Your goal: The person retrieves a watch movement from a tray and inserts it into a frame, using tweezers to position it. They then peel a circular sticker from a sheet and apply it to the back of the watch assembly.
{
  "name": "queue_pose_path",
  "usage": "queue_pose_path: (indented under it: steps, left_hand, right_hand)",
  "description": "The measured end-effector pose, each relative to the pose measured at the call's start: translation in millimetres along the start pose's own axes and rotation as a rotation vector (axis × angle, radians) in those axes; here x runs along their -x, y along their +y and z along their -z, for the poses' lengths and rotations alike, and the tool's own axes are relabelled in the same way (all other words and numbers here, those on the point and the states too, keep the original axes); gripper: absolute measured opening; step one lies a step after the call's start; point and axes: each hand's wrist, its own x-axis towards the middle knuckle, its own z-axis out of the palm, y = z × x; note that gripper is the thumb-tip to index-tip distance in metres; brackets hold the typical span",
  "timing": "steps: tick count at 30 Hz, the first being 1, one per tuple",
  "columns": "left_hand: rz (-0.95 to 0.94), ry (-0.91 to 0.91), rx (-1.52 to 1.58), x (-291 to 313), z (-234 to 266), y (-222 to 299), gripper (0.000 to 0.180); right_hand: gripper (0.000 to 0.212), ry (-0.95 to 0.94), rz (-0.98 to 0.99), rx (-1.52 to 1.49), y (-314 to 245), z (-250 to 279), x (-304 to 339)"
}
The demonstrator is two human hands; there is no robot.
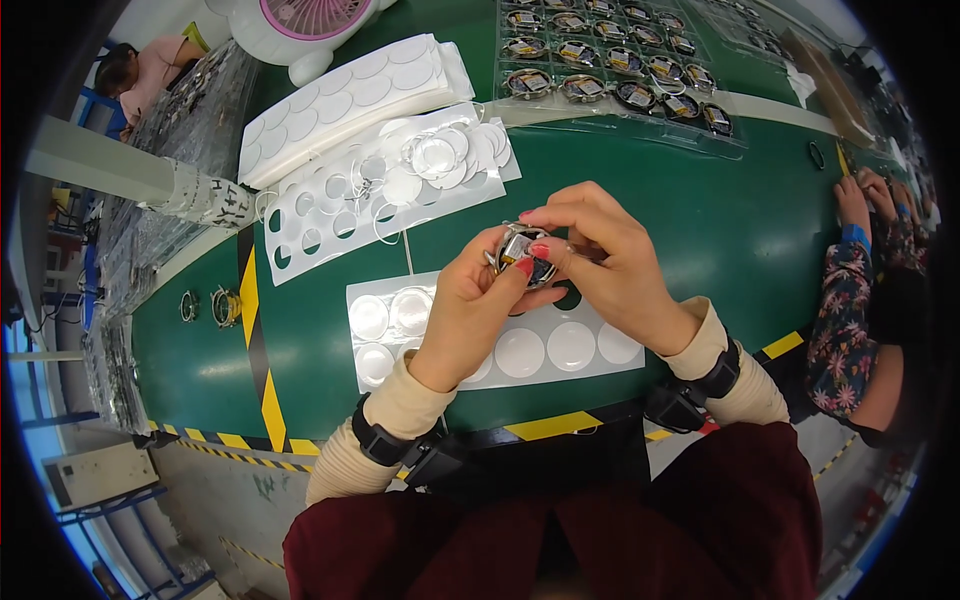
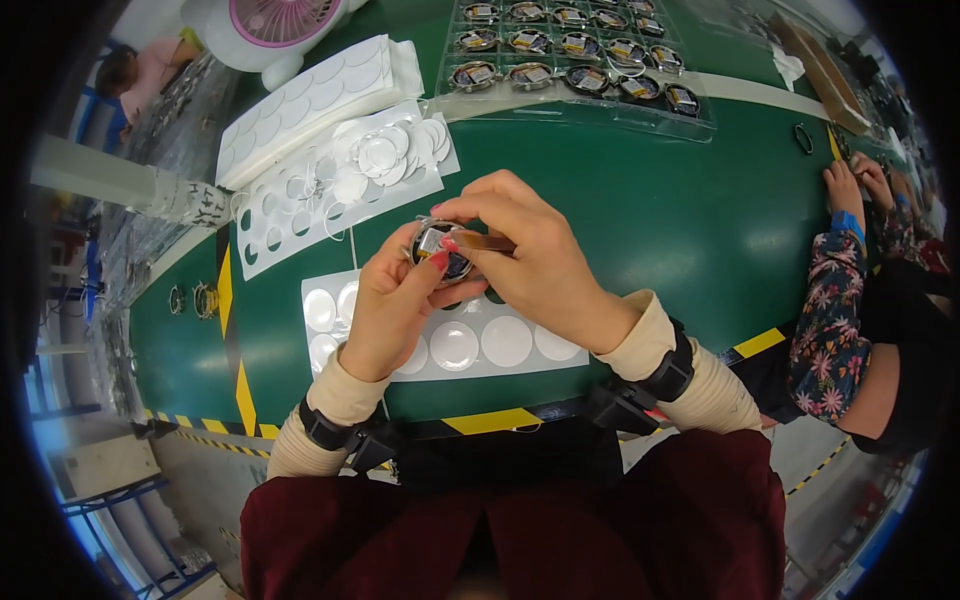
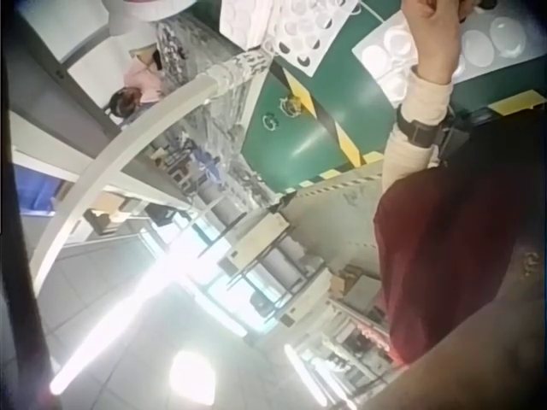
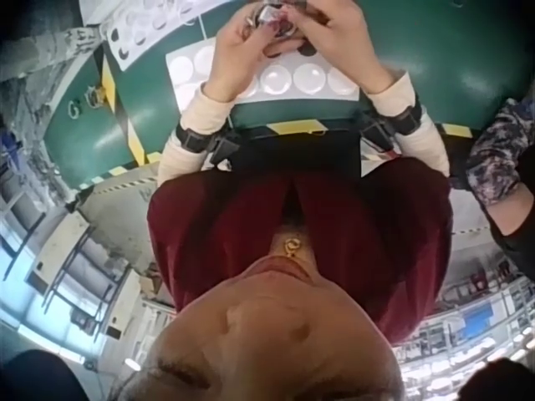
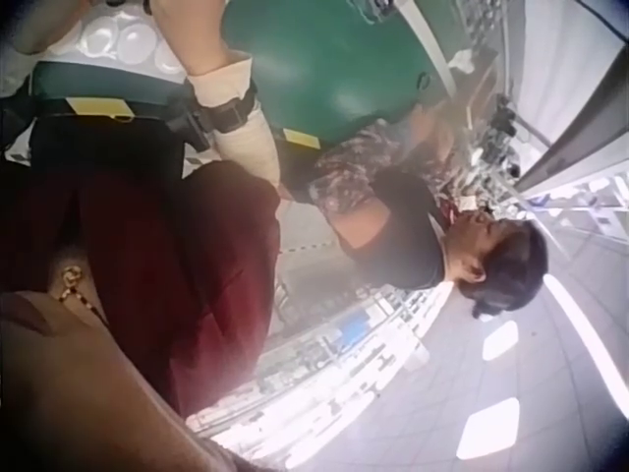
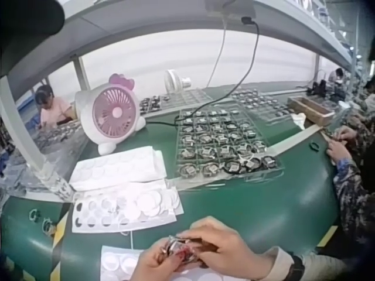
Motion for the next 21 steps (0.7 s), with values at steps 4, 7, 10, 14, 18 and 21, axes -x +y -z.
queue_pose_path:
  steps: [4, 7, 10, 14, 18, 21]
  left_hand:
    - [-0.031, -0.015, -0.08, -1, 2, -3, 0.031]
    - [-0.011, 0.026, -0.011, -2, 2, 1, 0.033]
    - [-0.065, 0.071, 0.072, -3, -1, 3, 0.034]
    - [-0.1, 0.099, 0.03, -2, -2, 2, 0.036]
    - [-0.156, 0.09, -0.061, -2, 2, 0, 0.038]
    - [-0.172, 0.053, -0.064, -1, 4, -2, 0.038]
  right_hand:
    - [0.026, 0.039, 0.028, -0.032, 4, -5, 0]
    - [0.02, 0.089, -0.225, -0.278, -1, -7, -2]
    - [0.02, 0.119, -0.125, -0.21, 11, -7, 1]
    - [0.019, 0.129, -0.099, -0.173, 14, -7, 2]
    - [0.019, 0.108, -0.291, -0.26, 4, -11, 0]
    - [0.018, 0.089, -0.218, -0.161, 1, -7, 1]
